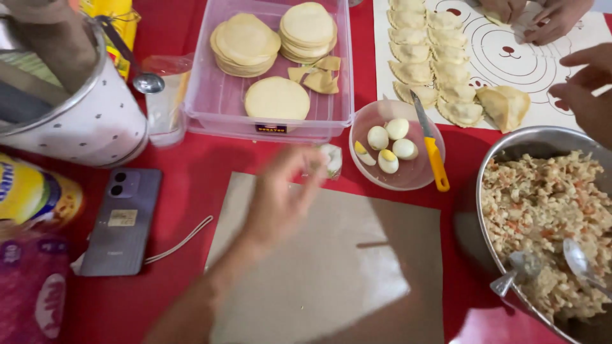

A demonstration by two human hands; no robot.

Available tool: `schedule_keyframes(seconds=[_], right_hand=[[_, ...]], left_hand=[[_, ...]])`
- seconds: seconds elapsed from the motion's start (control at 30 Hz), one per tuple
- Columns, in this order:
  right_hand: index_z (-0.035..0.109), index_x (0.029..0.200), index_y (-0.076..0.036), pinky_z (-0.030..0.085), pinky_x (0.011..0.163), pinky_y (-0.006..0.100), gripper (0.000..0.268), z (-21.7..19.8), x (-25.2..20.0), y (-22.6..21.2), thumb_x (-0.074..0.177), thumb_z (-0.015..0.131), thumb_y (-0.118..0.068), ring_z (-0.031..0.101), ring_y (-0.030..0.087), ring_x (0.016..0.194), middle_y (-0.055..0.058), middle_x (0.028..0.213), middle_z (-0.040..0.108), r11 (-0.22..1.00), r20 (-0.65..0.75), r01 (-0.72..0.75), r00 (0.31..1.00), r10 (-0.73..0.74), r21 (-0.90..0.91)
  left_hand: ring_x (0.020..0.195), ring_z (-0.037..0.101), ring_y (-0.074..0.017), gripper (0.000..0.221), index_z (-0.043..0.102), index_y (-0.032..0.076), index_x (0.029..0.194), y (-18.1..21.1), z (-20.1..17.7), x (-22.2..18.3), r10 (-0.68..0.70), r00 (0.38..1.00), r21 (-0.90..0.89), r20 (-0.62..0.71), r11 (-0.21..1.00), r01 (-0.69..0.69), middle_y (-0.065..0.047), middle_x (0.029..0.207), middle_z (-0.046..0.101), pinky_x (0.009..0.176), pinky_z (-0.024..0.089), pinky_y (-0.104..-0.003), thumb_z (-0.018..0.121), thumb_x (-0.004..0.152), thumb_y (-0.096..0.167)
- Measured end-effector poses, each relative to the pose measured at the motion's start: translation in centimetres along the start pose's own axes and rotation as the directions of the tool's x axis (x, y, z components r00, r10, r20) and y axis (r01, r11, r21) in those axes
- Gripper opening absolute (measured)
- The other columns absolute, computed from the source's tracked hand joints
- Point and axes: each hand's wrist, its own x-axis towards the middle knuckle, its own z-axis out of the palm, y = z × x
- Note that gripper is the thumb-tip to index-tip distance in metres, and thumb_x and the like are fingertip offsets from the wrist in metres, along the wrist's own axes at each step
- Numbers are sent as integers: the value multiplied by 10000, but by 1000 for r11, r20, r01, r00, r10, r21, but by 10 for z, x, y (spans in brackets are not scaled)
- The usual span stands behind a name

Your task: Assembling pastries by filling dough wrappers with a vegetable-meat mixture and egg slices, then folding and sealing the edges.

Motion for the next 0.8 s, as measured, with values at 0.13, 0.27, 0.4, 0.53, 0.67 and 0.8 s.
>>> schedule_keyframes(seconds=[0.13,0.27,0.4,0.53,0.67,0.8], right_hand=[[654,1467,62,430,928,484,363,-33,-67,-132,1119,669,-42,619,313,1041,209,1156,676,997,18,19,1000,-18,-69],[754,1242,44,527,847,441,234,81,-125,-206,1029,714,-44,655,337,985,218,1081,705,503,52,365,846,-531,-783],[511,1115,-100,473,643,486,270,243,-182,-375,857,563,-38,619,313,806,104,942,595,884,412,466,798,-440,43],[462,1498,-145,475,976,400,716,144,-264,-244,925,679,-516,555,286,1340,101,1462,553,951,173,291,947,-271,-107],[242,1621,-160,343,1130,534,878,164,-271,-211,926,649,-510,382,358,1449,159,1590,379,988,274,1,961,42,-156],[212,1628,-237,328,1168,505,877,160,-261,-203,922,676,-471,334,335,1490,139,1606,351,996,304,-28,951,53,-85]], left_hand=[[995,614,-209,121,633,90,970,-47,-36,82,215,977,152,8,965,-214,-64,1045,675,665,526,-280,544,1024,151],[993,650,-377,217,686,37,998,-134,-49,134,-152,983,679,107,733,39,-167,1009,722,862,477,-477,755,907,221],[1210,576,-493,566,629,-34,1271,-156,-47,147,-599,800,841,-27,419,342,-287,1298,622,923,521,-562,705,958,431],[1172,620,-475,554,647,-18,1265,-160,-47,143,-616,786,828,-59,409,383,-263,1281,649,919,538,-531,750,925,407],[1140,641,-458,525,681,-26,1202,-162,-45,145,-603,792,810,-100,414,417,-274,1218,676,907,547,-495,823,842,329],[992,704,-404,354,708,-79,1002,-165,-43,145,-554,819,779,-149,444,442,-246,1067,715,787,595,-446,865,816,179]])
